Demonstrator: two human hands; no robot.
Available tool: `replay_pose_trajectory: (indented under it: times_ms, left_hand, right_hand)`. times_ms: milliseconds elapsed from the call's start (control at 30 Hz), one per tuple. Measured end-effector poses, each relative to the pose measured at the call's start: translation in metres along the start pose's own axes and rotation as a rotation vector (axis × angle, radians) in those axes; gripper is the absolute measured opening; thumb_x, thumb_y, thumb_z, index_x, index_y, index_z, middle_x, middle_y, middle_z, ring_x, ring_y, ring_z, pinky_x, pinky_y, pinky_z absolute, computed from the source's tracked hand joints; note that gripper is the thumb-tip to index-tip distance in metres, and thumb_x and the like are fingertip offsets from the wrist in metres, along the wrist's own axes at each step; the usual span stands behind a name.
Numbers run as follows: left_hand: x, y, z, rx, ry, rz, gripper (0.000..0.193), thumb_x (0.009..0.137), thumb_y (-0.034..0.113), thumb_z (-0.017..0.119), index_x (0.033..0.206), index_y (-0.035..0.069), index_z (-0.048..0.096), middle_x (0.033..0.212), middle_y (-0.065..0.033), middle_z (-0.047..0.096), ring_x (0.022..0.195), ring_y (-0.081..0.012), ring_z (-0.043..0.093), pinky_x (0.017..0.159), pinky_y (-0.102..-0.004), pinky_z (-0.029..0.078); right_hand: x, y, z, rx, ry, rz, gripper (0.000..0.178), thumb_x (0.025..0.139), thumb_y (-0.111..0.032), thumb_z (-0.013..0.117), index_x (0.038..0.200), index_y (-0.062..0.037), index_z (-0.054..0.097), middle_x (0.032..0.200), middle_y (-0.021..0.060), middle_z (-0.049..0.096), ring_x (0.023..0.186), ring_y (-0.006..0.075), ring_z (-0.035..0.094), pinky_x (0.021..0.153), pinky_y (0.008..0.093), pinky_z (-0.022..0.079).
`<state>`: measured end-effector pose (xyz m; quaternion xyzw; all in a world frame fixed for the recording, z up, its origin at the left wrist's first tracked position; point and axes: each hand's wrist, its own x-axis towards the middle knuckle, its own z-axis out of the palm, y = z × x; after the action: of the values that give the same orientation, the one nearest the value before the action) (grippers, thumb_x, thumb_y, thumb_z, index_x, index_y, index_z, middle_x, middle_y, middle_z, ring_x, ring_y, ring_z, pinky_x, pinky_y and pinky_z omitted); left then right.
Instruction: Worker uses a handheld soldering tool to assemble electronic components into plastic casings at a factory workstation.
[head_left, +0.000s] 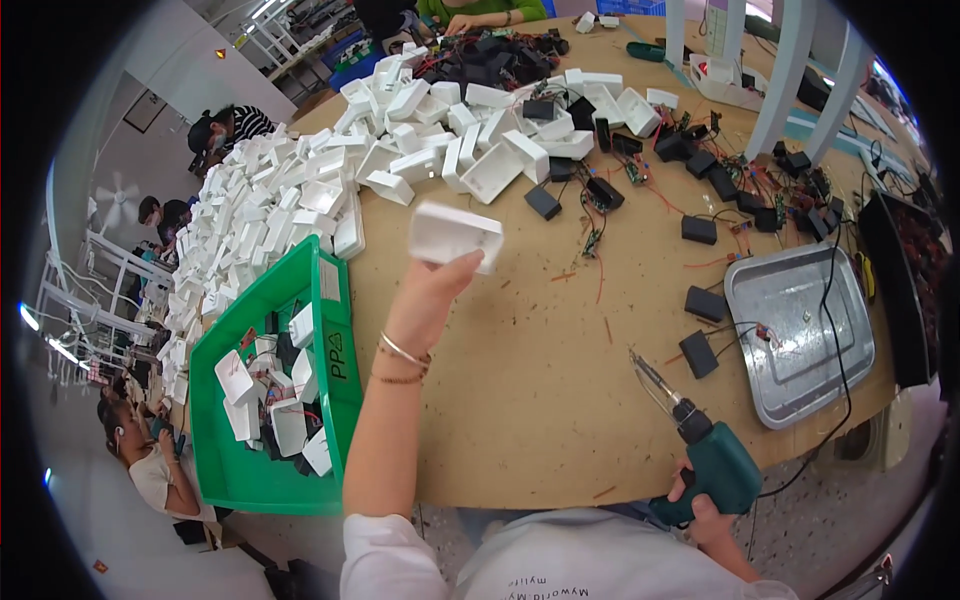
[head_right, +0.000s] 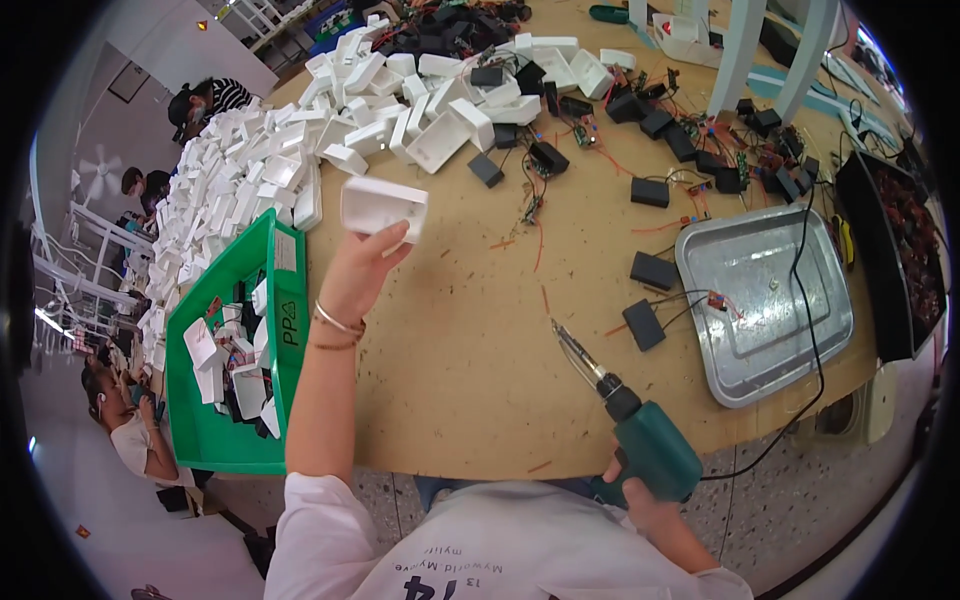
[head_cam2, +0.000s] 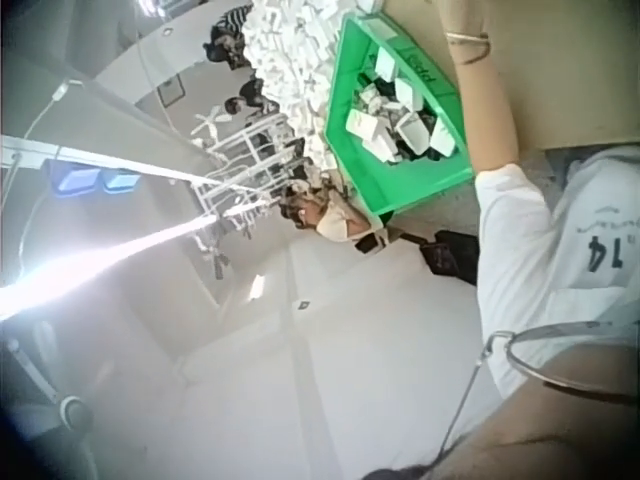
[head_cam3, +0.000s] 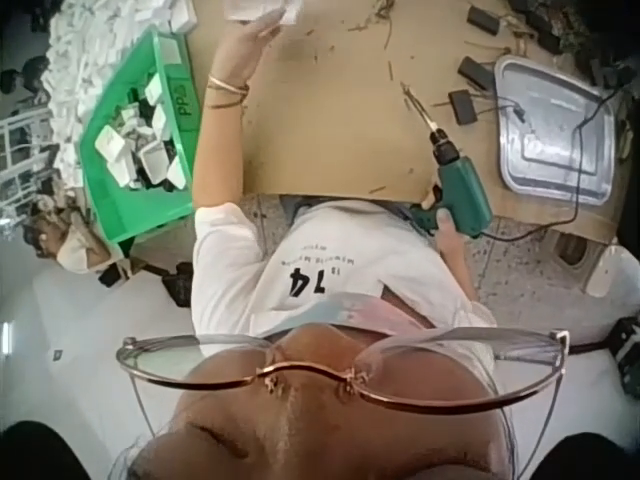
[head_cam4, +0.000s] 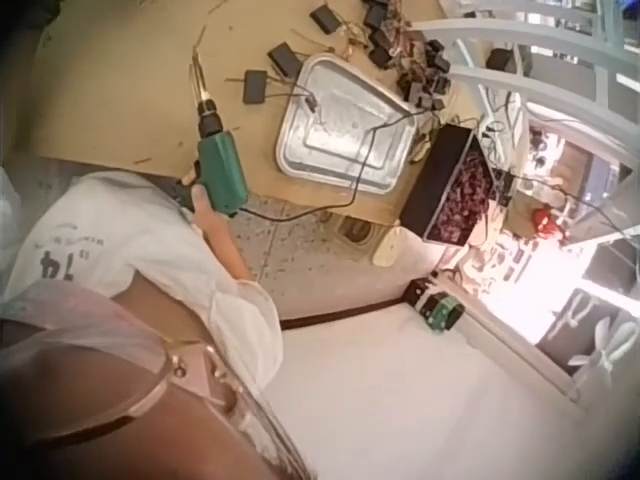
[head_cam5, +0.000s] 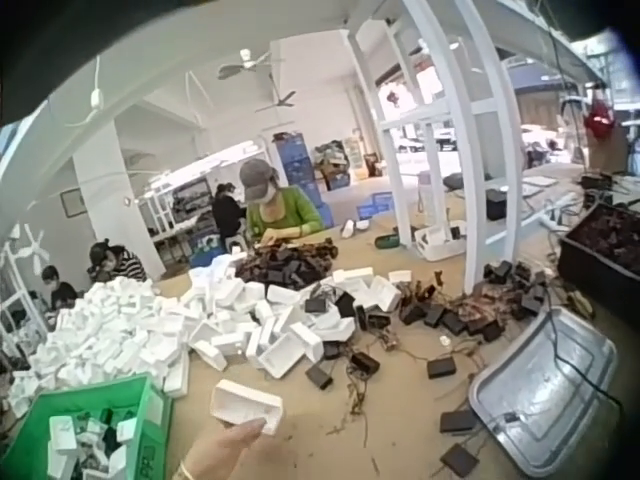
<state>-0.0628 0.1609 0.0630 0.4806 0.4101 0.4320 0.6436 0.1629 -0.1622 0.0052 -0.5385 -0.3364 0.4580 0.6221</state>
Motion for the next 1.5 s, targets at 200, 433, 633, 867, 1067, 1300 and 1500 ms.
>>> replay_pose_trajectory:
  times_ms: [200, 433, 633, 867, 1067, 1300, 1500]
  left_hand:
    - [-0.061, -0.029, 0.008, 0.26, -0.003, 0.165, 0.064, 0.074, -0.001, 0.066, 0.13, 0.008, 0.037, 0.095, -0.0023, 0.051, 0.097, -0.0144, 0.053, 0.082, -0.0283, 0.045]
    - [-0.104, -0.022, 0.002, 1.183, 0.023, 0.628, 0.047, 0.07, 0.003, 0.069, 0.115, 0.007, 0.055, 0.099, -0.0141, 0.058, 0.086, -0.0281, 0.059, 0.069, -0.0327, 0.048]
    - [-0.118, -0.044, -0.007, 0.861, 0.306, 0.379, 0.034, 0.073, 0.005, 0.067, 0.103, 0.003, 0.051, 0.091, -0.0159, 0.055, 0.086, -0.029, 0.056, 0.075, -0.0302, 0.046]
    - [-0.111, -0.05, 0.021, 1.258, -0.187, 0.439, 0.032, 0.074, 0.011, 0.067, 0.1, 0.002, 0.053, 0.096, -0.0133, 0.057, 0.089, -0.0292, 0.052, 0.081, -0.0385, 0.041]
    - [-0.101, -0.013, 0.017, 1.098, -0.268, 0.353, 0.029, 0.075, 0.022, 0.068, 0.093, 0.002, 0.057, 0.095, -0.0108, 0.058, 0.092, -0.0279, 0.053, 0.083, -0.0374, 0.041]
    - [0.048, -0.012, 0.054, 1.186, -0.006, 0.776, 0.033, 0.081, 0.028, 0.062, 0.101, 0.002, 0.058, 0.101, -0.0167, 0.059, 0.093, -0.0322, 0.056, 0.079, -0.0374, 0.045]
    - [0.102, -0.049, 0.056, 1.357, -0.071, 0.643, 0.032, 0.076, 0.027, 0.066, 0.098, 0.005, 0.058, 0.101, -0.0155, 0.057, 0.094, -0.0339, 0.054, 0.081, -0.0394, 0.044]
  right_hand:
    - [0.001, 0.005, 0.002, 0.01, -0.005, -0.033, 0.06, 0.076, -0.042, 0.062, 0.11, 0.0064, 0.051, 0.089, 0.0117, 0.057, 0.063, 0.0147, 0.056, 0.06, 0.0278, 0.045]
    - [0.002, 0.01, -0.002, -0.018, -0.013, -0.091, 0.061, 0.079, -0.043, 0.06, 0.112, 0.0068, 0.05, 0.085, 0.0105, 0.057, 0.064, 0.0149, 0.056, 0.066, 0.0298, 0.044]
    - [0.0, 0.004, -0.002, -0.048, -0.084, -0.078, 0.059, 0.081, -0.043, 0.059, 0.112, 0.0062, 0.05, 0.081, 0.0098, 0.058, 0.066, 0.0152, 0.055, 0.07, 0.0305, 0.043]
    - [0.0, 0.002, -0.005, -0.04, -0.108, -0.013, 0.059, 0.081, -0.042, 0.059, 0.113, 0.0064, 0.05, 0.085, 0.0107, 0.059, 0.069, 0.0149, 0.056, 0.073, 0.0305, 0.043]
    - [0.0, 0.002, -0.005, -0.023, -0.107, 0.007, 0.059, 0.081, -0.041, 0.059, 0.114, 0.0063, 0.049, 0.095, 0.0117, 0.058, 0.07, 0.0148, 0.056, 0.074, 0.0306, 0.043]
    - [-0.002, 0.0, -0.005, -0.043, -0.083, 0.008, 0.059, 0.081, -0.04, 0.06, 0.115, 0.0066, 0.049, 0.095, 0.012, 0.058, 0.068, 0.0151, 0.057, 0.071, 0.0309, 0.044]
    - [-0.007, 0.001, -0.001, -0.051, -0.061, 0.04, 0.058, 0.081, -0.041, 0.06, 0.113, 0.0064, 0.049, 0.088, 0.0108, 0.059, 0.069, 0.0153, 0.056, 0.069, 0.0303, 0.044]
